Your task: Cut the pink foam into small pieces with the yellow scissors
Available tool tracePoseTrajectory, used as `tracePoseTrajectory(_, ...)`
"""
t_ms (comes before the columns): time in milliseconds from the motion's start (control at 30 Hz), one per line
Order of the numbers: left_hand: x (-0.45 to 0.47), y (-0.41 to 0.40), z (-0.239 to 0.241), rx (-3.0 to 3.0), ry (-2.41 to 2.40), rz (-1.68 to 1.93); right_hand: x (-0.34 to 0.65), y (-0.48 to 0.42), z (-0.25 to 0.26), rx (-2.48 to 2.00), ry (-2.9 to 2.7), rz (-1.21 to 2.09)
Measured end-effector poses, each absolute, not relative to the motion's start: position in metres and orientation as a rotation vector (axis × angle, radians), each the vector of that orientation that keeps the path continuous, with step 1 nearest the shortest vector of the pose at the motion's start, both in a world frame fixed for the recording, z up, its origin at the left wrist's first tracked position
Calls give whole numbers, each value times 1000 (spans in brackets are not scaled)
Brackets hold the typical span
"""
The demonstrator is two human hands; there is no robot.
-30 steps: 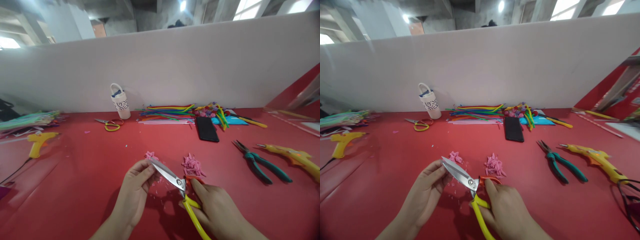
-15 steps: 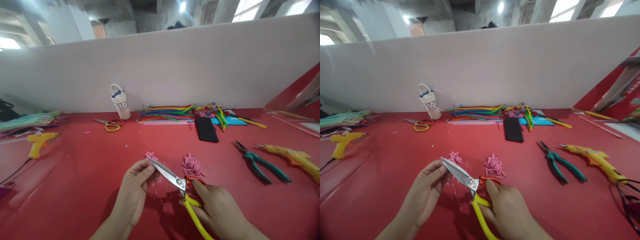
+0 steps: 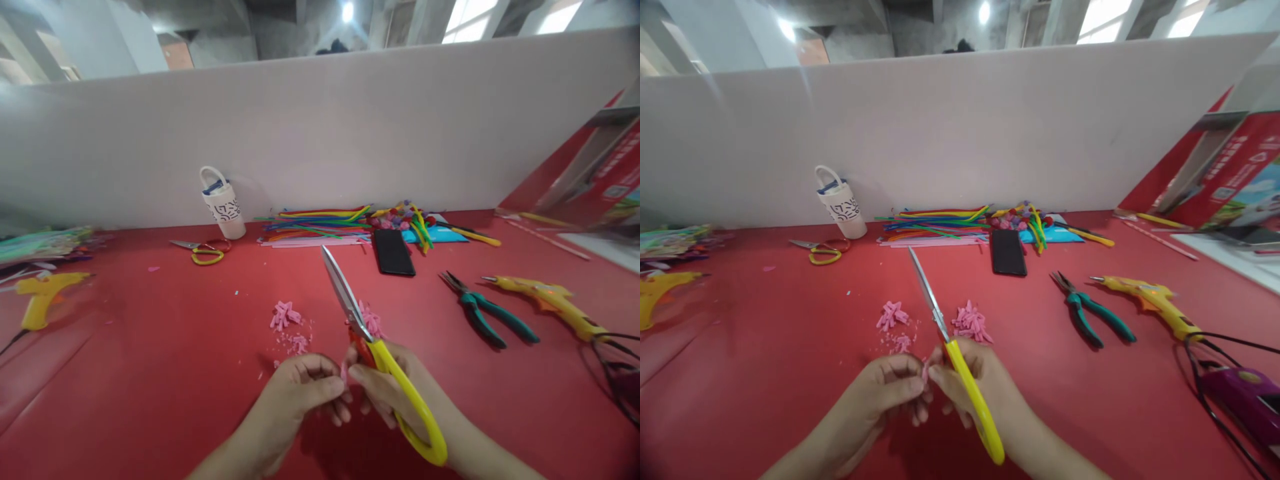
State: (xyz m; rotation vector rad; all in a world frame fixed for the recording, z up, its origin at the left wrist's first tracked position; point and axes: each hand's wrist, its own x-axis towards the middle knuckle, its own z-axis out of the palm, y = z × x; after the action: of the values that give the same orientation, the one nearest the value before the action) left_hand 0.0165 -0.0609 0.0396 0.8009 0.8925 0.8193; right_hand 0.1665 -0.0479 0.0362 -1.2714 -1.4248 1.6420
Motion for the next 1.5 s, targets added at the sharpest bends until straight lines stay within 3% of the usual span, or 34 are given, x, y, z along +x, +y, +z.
tracePoseTrajectory(367,16,-58,36,990,1032,823,162,-45,37,-1407,-1408,1434)
tracePoseTrajectory(633,12,-55,34,957,1012,830,165,-49,33,-1286,-1466,1606)
tracePoseTrajectory(967,22,-63,31,1139,1141,908,159,-53,45,-1319,-1529,1515)
tracePoseTrajectory(1500,-5,-48,45,728,1081,1263,179,-54,42,-1470,-2257,642)
